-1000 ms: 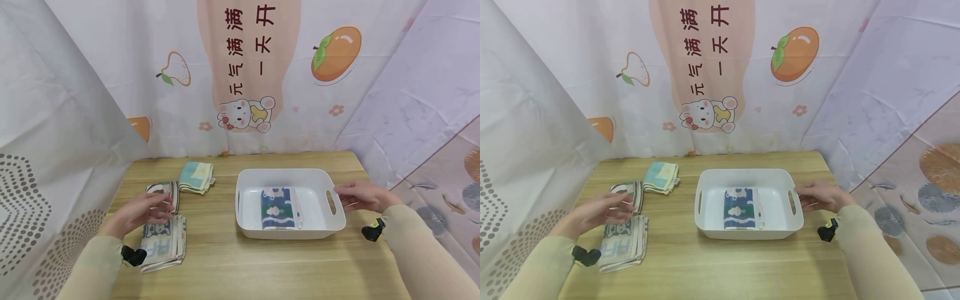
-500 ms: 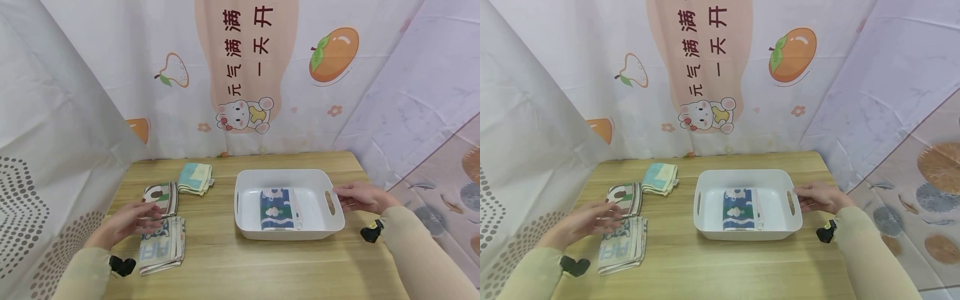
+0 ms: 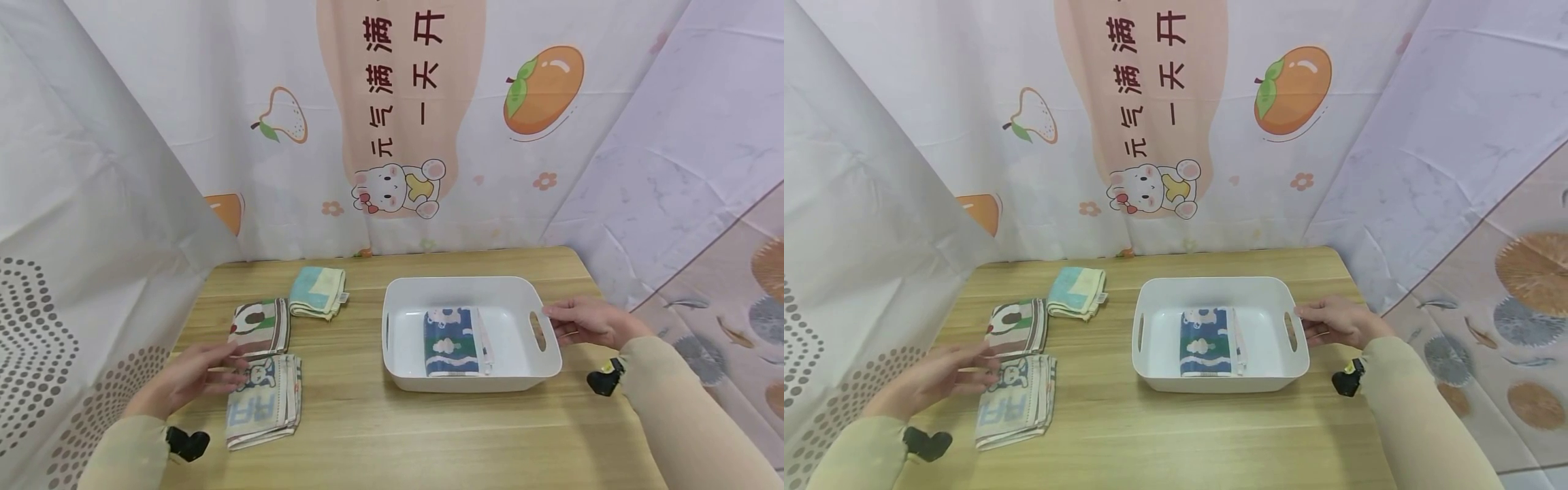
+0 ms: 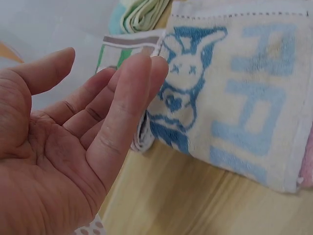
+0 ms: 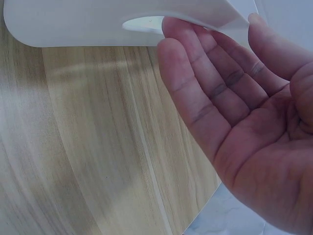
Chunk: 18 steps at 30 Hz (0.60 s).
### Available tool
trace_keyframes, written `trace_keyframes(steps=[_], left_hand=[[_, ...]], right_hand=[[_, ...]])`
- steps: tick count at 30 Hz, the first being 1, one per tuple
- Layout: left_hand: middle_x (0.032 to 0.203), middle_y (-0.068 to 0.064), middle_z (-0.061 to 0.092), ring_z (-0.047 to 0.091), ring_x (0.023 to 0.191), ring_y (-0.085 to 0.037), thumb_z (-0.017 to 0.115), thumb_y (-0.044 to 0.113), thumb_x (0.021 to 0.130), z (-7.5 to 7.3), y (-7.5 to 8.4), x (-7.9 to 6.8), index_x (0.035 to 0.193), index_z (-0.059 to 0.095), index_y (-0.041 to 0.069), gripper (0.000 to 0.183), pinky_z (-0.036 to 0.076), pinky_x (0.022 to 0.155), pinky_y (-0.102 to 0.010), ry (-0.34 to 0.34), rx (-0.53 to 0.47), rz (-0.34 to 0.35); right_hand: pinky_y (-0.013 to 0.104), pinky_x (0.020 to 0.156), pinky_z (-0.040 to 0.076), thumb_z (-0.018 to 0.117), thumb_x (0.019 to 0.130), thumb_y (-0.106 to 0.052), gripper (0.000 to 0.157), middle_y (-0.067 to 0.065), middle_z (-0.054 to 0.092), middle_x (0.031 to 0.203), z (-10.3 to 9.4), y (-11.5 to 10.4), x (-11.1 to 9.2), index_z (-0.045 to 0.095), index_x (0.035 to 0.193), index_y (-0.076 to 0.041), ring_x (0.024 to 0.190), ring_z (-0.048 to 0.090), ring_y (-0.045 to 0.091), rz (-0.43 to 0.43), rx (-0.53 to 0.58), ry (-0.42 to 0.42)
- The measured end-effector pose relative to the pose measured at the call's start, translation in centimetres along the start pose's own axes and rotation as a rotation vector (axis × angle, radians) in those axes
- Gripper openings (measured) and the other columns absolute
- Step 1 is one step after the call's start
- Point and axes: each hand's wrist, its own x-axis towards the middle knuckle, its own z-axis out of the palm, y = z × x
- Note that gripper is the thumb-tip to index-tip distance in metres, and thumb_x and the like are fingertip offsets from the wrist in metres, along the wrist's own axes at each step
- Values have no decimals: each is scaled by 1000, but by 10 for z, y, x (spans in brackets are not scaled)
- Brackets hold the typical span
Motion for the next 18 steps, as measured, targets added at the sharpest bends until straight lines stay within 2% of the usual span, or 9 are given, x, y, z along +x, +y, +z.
trace_keyframes(steps=[8, 11, 18], left_hand=[[118, -24, 57, 61, 102, -39, 53, 37, 96, -10, -12, -1, 138, 31, -10, 66, 48, 89, -49, -4, -15, 2], [116, -22, 58, 61, 102, -38, 54, 37, 96, -12, -16, 0, 138, 32, -10, 67, 48, 88, -48, 15, -38, -11], [111, -19, 61, 62, 100, -37, 53, 32, 97, -16, -22, 1, 136, 37, -9, 58, 48, 88, -48, 31, -72, -33]], right_hand=[[45, 85, 51, 48, 101, -22, 42, 21, 66, 103, 1, -1, -1, 51, 127, 11, 96, 64, 32, 5, 10, 15], [45, 85, 51, 48, 101, -21, 42, 21, 66, 103, 2, -1, -1, 51, 127, 11, 96, 64, 33, 3, 14, 13], [45, 84, 52, 46, 101, -20, 39, 22, 66, 104, 2, -2, -1, 53, 125, 10, 97, 64, 32, -5, 26, -11]])
